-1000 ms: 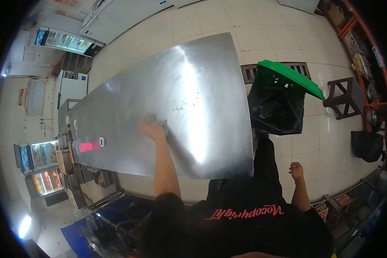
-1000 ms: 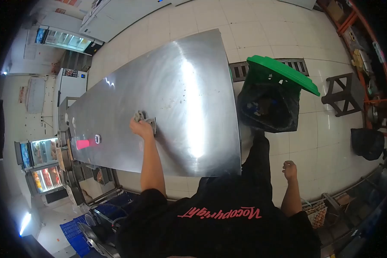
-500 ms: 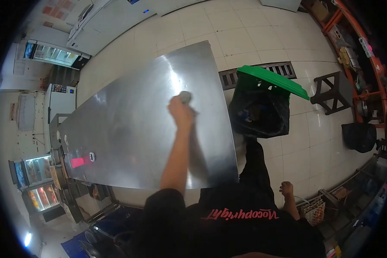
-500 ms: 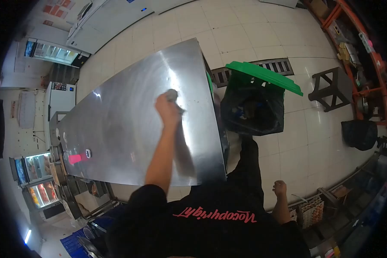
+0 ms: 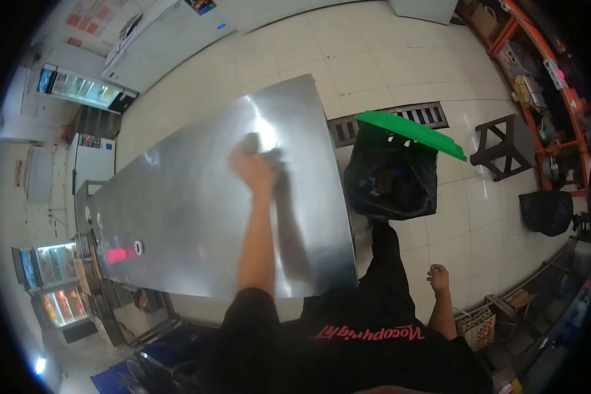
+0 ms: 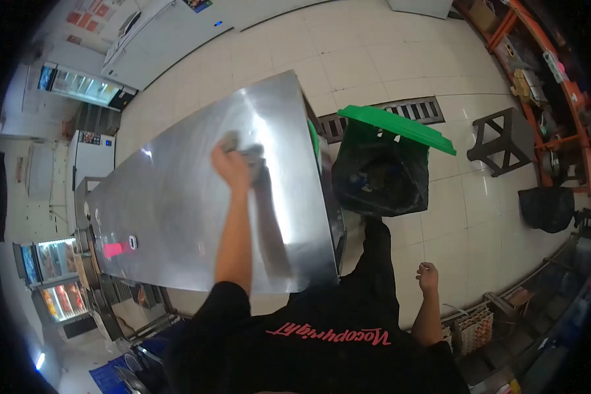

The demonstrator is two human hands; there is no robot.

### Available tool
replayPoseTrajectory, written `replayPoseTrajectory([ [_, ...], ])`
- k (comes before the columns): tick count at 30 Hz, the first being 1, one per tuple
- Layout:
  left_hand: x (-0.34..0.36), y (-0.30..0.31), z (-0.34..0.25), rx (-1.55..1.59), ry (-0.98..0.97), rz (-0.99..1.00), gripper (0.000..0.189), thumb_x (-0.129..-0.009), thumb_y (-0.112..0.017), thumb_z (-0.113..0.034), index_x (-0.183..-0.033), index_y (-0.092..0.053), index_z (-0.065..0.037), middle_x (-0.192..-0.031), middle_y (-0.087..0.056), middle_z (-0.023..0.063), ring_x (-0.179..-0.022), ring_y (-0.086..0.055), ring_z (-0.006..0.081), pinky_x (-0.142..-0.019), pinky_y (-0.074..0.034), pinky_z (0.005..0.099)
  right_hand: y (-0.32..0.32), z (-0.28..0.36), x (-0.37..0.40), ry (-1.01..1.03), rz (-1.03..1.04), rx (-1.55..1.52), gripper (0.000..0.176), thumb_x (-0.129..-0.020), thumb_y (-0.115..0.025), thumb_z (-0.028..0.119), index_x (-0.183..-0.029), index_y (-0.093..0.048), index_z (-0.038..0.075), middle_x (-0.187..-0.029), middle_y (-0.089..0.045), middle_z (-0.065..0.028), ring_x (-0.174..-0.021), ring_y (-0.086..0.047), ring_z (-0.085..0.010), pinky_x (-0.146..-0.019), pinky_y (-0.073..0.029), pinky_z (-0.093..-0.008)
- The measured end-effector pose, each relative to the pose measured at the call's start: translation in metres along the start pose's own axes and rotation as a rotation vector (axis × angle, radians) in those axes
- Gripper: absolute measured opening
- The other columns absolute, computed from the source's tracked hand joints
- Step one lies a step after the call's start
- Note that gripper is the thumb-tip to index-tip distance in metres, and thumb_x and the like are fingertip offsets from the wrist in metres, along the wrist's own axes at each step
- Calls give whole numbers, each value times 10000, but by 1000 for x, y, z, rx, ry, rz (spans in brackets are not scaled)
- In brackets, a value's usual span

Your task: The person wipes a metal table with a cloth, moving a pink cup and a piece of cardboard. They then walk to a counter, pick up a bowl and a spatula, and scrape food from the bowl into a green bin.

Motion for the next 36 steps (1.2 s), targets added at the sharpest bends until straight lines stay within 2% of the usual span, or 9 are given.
replayPoseTrajectory([
  [2,-44,23,28,-57,239,198,403,-820,-571,43,-1221,-594,70,-1207,-619,264,-1152,-568,425,-1026,-431,511,4,-1,5,-15,-15,-15,276,-1002,-579,170,-1204,-618,-15,-904,-672,-117,-753,-656,-182,-627,-544,-319],
  [4,-42,-10,98,-169,75,58,413,-814,-601,68,-1227,-590,74,-1203,-621,256,-1149,-566,435,-1003,-443,512,15,-21,16,-2,-45,-45,293,-1002,-583,148,-1204,-615,-61,-940,-667,-147,-835,-658,-203,-670,-575,-332],
  [8,-36,-24,-37,-87,193,477,401,-820,-571,74,-1219,-606,44,-1181,-626,243,-1110,-569,445,-992,-440,515,25,-78,34,-186,-101,-52,283,-995,-581,146,-1203,-620,-43,-962,-672,-129,-809,-661,-208,-673,-563,-348],
  [14,85,-93,-127,222,-298,511,355,-749,-541,64,-1077,-650,-18,-1077,-659,208,-992,-604,413,-902,-440,507,8,-90,38,-242,-11,60,310,-988,-578,161,-1198,-625,-62,-977,-687,-166,-863,-674,-227,-714,-576,-370],
  [21,130,-78,-235,665,-54,547,361,-813,-575,25,-1174,-585,21,-1144,-594,254,-1099,-578,444,-967,-463,513,-13,14,1,73,6,119,341,-966,-645,203,-1208,-649,-37,-959,-713,-165,-851,-676,-238,-778,-556,-363],
  [27,173,-87,-219,495,472,525,386,-823,-668,-57,-1170,-516,11,-1128,-572,278,-1111,-556,475,-976,-448,527,-77,256,78,812,-116,-115,414,-976,-664,211,-1313,-605,-21,-1130,-703,-201,-1086,-663,-269,-972,-488,-369],
  [30,169,-76,-229,643,653,766,441,-866,-682,-165,-1240,-561,34,-1220,-579,300,-1158,-561,477,-1013,-456,482,-107,310,62,1002,66,326,375,-979,-645,169,-1307,-622,-12,-1158,-707,-205,-1092,-667,-264,-959,-488,-376],
  [32,152,-54,-218,635,559,753,455,-884,-687,-185,-1270,-573,28,-1208,-595,268,-1144,-594,432,-979,-485,463,-110,339,49,830,147,384,325,-974,-640,152,-1231,-660,-46,-1156,-715,-211,-1074,-675,-275,-941,-491,-386],
  [36,130,-8,-178,877,553,717,377,-979,-646,-218,-1278,-594,6,-1174,-673,153,-1049,-674,236,-899,-535,372,-107,352,33,1118,250,90,275,-967,-650,177,-1032,-717,-82,-970,-739,-214,-946,-707,-262,-849,-517,-392],
])
Point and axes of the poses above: each hand's wrist, its own x-axis away from the middle knuckle, its own y-axis out of the back of the hand, z = x × y, the point moved 3 cm from there along -x, towards the middle knuckle
